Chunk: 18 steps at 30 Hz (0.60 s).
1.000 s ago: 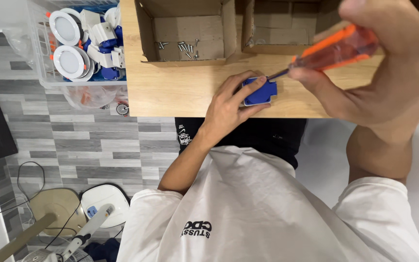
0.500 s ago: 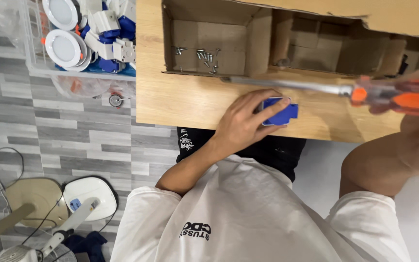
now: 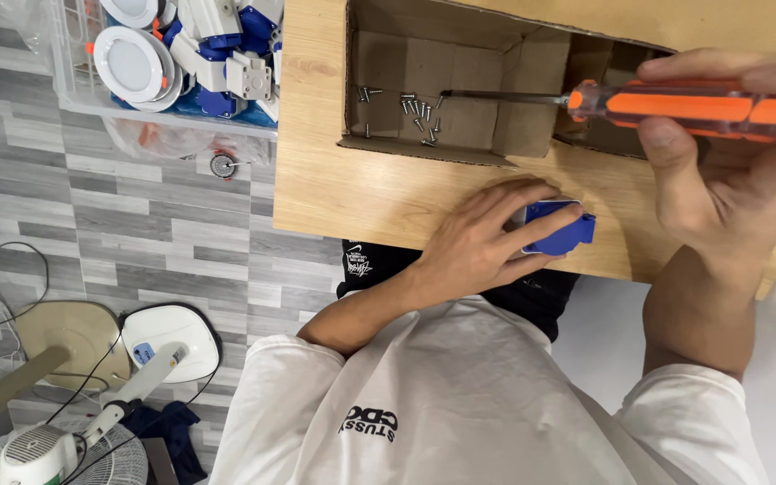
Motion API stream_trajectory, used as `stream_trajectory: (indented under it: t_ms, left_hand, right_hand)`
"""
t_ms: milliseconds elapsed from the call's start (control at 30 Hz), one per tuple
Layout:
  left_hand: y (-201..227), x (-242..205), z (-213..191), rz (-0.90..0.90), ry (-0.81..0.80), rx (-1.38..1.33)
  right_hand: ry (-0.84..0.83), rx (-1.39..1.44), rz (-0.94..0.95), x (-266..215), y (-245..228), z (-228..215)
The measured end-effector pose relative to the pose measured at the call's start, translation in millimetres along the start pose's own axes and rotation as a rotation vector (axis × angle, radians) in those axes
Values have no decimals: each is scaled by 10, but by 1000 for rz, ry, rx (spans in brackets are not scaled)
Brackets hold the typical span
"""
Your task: The person assembles a blue and white electrical component on a wooden table. They insert a small white plastic piece into the component and then use an orange screwdriver to tighten screws into the assembly.
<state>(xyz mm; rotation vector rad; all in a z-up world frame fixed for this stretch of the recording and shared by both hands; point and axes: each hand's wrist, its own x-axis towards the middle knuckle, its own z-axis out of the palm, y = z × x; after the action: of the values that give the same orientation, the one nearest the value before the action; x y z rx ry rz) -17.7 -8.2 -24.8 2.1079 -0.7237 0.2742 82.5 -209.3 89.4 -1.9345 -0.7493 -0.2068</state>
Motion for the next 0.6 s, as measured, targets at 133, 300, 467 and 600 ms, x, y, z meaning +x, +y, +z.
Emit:
stream_trajectory:
  t_ms: [133,300,467,600]
  left_hand:
    - [32,22,-36,-19,11,-12]
    - [40,53,13,-48,69,-46]
    - [101,66,-60,-109,48,-120]
    - [74,48,-59,-110,153,-258]
  right_hand:
    - [14,-23,-9,-8,30,-8]
    - [62,-12,-122,-66,26,-47]
    - [166,-8,-157,-140,-84,-38]
    - [300,-10,-142,-292,-201,-69]
